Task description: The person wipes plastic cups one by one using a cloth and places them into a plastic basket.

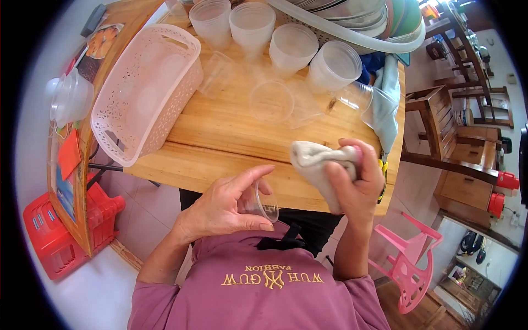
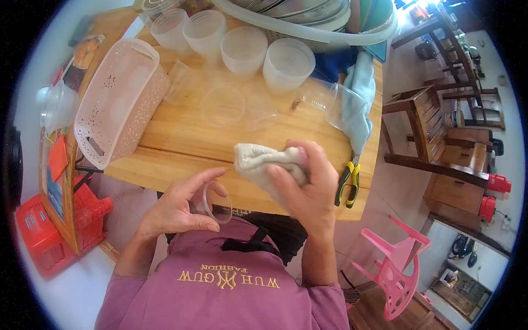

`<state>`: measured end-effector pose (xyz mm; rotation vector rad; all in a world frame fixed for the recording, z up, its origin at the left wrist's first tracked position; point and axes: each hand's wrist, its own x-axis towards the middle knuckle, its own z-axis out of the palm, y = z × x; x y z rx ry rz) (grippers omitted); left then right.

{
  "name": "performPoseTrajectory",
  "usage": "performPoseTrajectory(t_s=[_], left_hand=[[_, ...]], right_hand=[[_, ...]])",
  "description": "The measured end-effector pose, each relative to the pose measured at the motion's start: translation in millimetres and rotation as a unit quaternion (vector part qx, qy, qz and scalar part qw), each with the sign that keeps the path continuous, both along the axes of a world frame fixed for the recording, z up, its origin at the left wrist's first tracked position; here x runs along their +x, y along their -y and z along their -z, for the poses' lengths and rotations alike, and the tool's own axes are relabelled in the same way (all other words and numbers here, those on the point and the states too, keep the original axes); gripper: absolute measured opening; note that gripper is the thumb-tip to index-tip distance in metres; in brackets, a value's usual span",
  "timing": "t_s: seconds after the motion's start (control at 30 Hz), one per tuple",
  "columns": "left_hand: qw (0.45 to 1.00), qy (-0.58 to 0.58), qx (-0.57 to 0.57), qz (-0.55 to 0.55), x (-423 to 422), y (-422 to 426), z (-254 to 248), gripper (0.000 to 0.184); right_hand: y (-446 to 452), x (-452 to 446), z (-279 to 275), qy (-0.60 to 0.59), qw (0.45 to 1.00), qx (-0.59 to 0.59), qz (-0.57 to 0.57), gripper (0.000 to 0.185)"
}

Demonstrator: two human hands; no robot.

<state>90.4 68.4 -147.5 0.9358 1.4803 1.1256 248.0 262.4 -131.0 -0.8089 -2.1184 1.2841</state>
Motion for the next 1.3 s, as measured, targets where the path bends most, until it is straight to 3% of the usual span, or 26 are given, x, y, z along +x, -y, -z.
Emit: performPoseTrajectory(t_s=[0.07, 0.17, 0.27, 0.33, 0.37, 0.47, 0.53, 0.6, 0.7, 0.87, 1.0, 1.07, 1.13, 1.2, 1.3], left_hand=[[1.000, 0.002, 0.000, 0.005, 2.0, -1.0, 2.5, 0.088], [1.000, -0.010, -0.016, -0.007, 10.0, -6.5, 9.6, 0.083], [0.987, -0.120, 0.102, -0.003, 18.5, -16.5, 12.2, 0.077], [0.971, -0.132, 0.191, 0.051, 13.0, -27.0, -2.1, 0.073], [0.995, 0.070, -0.003, 0.069, 13.6, -21.0, -16.0, 0.069], [0.987, 0.113, -0.059, 0.098, 11.2, -12.7, -12.3, 0.068], [0.982, 0.158, -0.044, 0.090, 9.6, -7.0, -9.1, 0.071], [0.948, 0.310, 0.055, -0.046, 10.6, -0.8, -10.6, 0.072], [0.934, 0.318, 0.122, -0.109, 7.5, 1.6, -2.9, 0.075], [0.894, 0.315, 0.220, -0.232, 7.1, -13.9, -4.5, 0.078], [0.870, 0.364, 0.227, -0.244, 15.5, -25.4, 0.3, 0.073], [0.838, 0.460, 0.207, -0.208, 19.4, -27.9, 1.7, 0.071], [0.835, 0.467, 0.216, -0.193, 20.8, -26.8, 3.7, 0.072], [0.775, 0.560, 0.214, -0.199, 21.9, -24.9, 2.7, 0.072], [0.740, 0.593, 0.245, -0.203, 21.5, -20.9, 13.3, 0.074]], right_hand=[[5.8, 4.5, -1.8, -0.052, 0.997, -0.049, 0.015, 0.038], [16.6, 2.4, -10.8, -0.036, 0.989, -0.076, -0.117, 0.047], [26.8, -14.8, -6.9, -0.024, 0.974, 0.029, -0.223, 0.045], [25.7, -15.3, -3.0, -0.019, 0.978, -0.012, -0.206, 0.042], [22.5, -15.6, 1.3, -0.013, 0.988, 0.012, -0.156, 0.041], [17.7, -9.4, 7.4, 0.013, 0.996, 0.005, -0.088, 0.039], [14.0, -4.4, 11.8, 0.008, 0.998, 0.026, -0.057, 0.039], [11.1, 1.3, 14.4, 0.002, 0.999, 0.015, -0.043, 0.036], [15.3, 6.8, 9.3, -0.102, 0.981, -0.162, 0.030, 0.036], [30.9, 8.7, 19.5, -0.209, 0.970, -0.123, 0.004, 0.058], [41.3, -6.3, 24.8, -0.241, 0.962, -0.017, -0.124, 0.058], [42.9, -9.2, 25.2, -0.233, 0.965, -0.023, -0.122, 0.052], [40.1, -8.2, 28.8, -0.221, 0.971, -0.020, -0.086, 0.049], [38.7, -6.9, 33.2, -0.209, 0.977, -0.016, -0.049, 0.046], [42.6, -5.3, 34.2, -0.136, 0.983, -0.118, -0.015, 0.043]])
